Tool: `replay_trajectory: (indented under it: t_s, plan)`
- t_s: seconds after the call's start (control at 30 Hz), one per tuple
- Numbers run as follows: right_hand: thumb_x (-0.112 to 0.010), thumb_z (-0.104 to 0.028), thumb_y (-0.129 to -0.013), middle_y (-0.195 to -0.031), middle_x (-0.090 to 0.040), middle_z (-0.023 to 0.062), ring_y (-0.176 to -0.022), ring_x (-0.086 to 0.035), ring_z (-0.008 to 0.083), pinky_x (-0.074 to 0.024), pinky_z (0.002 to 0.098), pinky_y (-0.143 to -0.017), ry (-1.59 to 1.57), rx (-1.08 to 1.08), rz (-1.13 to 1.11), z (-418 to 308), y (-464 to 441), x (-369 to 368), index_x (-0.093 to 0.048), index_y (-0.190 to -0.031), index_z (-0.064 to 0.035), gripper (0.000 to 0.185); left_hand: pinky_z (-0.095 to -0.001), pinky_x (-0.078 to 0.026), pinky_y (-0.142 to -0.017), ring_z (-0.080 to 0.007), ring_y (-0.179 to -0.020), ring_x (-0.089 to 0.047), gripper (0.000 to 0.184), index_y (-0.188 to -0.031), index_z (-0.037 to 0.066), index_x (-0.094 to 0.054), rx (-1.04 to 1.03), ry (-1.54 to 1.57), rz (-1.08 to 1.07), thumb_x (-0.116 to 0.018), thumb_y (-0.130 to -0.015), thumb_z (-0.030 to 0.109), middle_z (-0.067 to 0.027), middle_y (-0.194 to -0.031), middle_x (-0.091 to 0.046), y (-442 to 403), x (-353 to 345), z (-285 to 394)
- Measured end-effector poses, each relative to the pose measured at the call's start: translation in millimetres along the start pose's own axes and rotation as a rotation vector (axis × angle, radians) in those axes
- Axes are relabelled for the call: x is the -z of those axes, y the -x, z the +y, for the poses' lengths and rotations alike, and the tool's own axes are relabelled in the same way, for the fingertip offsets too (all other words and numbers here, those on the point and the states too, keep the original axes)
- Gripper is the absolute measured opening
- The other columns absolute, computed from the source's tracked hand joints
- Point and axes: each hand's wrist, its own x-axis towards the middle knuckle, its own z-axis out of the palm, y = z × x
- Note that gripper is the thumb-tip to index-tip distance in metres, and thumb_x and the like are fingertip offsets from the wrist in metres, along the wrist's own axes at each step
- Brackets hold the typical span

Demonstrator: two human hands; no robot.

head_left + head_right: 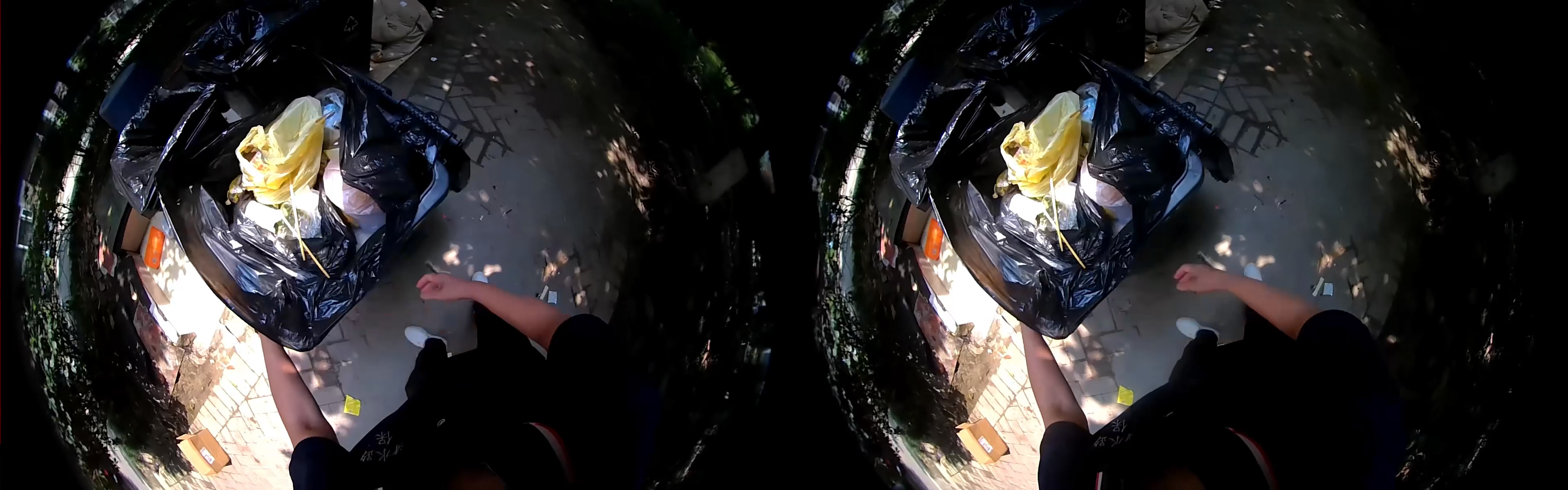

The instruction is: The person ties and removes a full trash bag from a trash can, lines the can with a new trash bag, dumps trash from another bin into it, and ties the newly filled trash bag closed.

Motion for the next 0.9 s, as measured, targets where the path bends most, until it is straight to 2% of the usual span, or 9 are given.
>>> replay_trajectory:
  t_s: [0.13,0.2,0.27,0.3,0.4,0.53,0.57,0.7,0.9]
  plan:
    - [-0.053,-0.017,-0.072,-0.083,-0.057,0.0126,-0.076,-0.055,0.0223,-0.0444,0.033,-0.063,0.527,-0.453,0.887,184.1,150.4,113.0,-0.053,-0.092,-0.0021,0.025,-0.028,-0.038,-0.078,-0.0193,-0.088,-0.051,0.029,-0.103,-0.003,-0.049,0.098,0.237,-0.264,-0.042,-0.076,0.004,-0.0115,-0.097,-0.055,-17.9,28.4,-44.3]
    - [-0.052,-0.019,-0.072,-0.085,-0.056,0.0145,-0.077,-0.055,0.0229,-0.0443,0.0371,-0.062,0.062,-0.705,1.235,251.9,250.3,144.6,-0.054,-0.091,-0.0039,0.024,-0.027,-0.039,-0.077,-0.0185,-0.087,-0.051,0.029,-0.104,-0.003,-0.049,0.313,0.43,-0.352,-0.041,-0.077,0.004,-0.0114,-0.097,-0.055,-28.3,62.7,-82.6]
    - [-0.05,-0.018,-0.073,-0.08,-0.055,0.0134,-0.074,-0.055,0.0219,-0.0441,0.0362,-0.059,-0.176,-0.96,1.407,269.6,322.2,152.3,-0.054,-0.088,-0.0043,0.02,-0.0265,-0.041,-0.075,-0.0183,-0.084,-0.054,0.029,-0.102,-0.001,-0.051,0.251,0.284,0.272,-0.039,-0.076,0.004,-0.0113,-0.094,-0.057,-38.0,113.1,-63.9]
    - [-0.049,-0.017,-0.073,-0.078,-0.055,0.0128,-0.073,-0.055,0.0214,-0.044,0.0358,-0.058,-0.251,-1.047,1.412,277.4,341.4,153.0,-0.054,-0.086,-0.0046,0.019,-0.0264,-0.042,-0.074,-0.0186,-0.083,-0.054,0.029,-0.1,-0.001,-0.052,0.394,-0.181,0.495,-0.038,-0.075,0.002,-0.0106,-0.094,-0.057,-55.9,146.4,26.7]
    - [-0.046,-0.016,-0.075,-0.071,-0.054,0.0111,-0.069,-0.056,0.0199,-0.0437,0.0345,-0.053,-0.44,-1.179,1.291,288.7,350.8,168.0,-0.053,-0.082,-0.0052,0.014,-0.0224,-0.042,-0.069,-0.0144,-0.079,-0.053,0.023,-0.102,0.0,-0.05,0.254,0.53,0.553,-0.039,-0.083,0.006,-0.0094,-0.092,-0.056,-97.7,120.6,181.8]
    - [-0.044,-0.02,-0.077,-0.062,-0.051,0.0064,-0.057,-0.053,0.0153,-0.0407,0.0292,-0.042,-0.662,-0.944,0.896,285.0,270.9,224.2,-0.051,-0.08,-0.0076,0.014,-0.0168,-0.04,-0.057,-0.0074,-0.067,-0.051,0.025,-0.101,-0.002,-0.05,0.357,0.937,-0.194,-0.049,-0.082,0.014,-0.006,-0.084,-0.056,-153.6,-15.3,321.9]
    - [-0.046,-0.02,-0.077,-0.066,-0.049,0.0012,-0.052,-0.049,0.0108,-0.0396,0.0236,-0.044,-0.714,-0.449,0.731,290.4,234.8,252.0,-0.049,-0.081,-0.009,0.013,-0.0164,-0.04,-0.053,-0.0067,-0.06,-0.05,0.028,-0.095,-0.003,-0.051,0.536,0.796,-0.426,-0.053,-0.08,0.02,-0.005,-0.079,-0.056,-186.2,-74.8,359.0]
    - [-0.051,-0.022,-0.075,-0.07,-0.05,0.0006,-0.061,-0.053,0.0109,-0.0413,0.0233,-0.049,0.017,-0.11,0.879,319.3,176.9,324.5,-0.049,-0.096,-0.0048,0.027,-0.0206,-0.036,-0.038,-0.0105,-0.04,-0.044,0.042,-0.061,0.002,-0.051,0.702,0.423,-0.522,-0.064,-0.067,0.041,-0.0027,-0.051,-0.047,-226.4,-143.5,347.7]
    - [-0.051,-0.019,-0.076,-0.074,-0.052,0.0013,-0.061,-0.053,0.009,-0.0417,0.0216,-0.048,-0.495,-0.354,0.898,269.7,178.7,441.9,-0.05,-0.093,-0.0065,0.022,-0.0326,-0.045,-0.045,-0.0231,-0.049,-0.054,0.02,-0.074,-0.007,-0.047,1.02,0.569,-0.552,-0.055,-0.069,0.011,-0.0149,-0.062,-0.055,-237.8,-154.6,353.5]
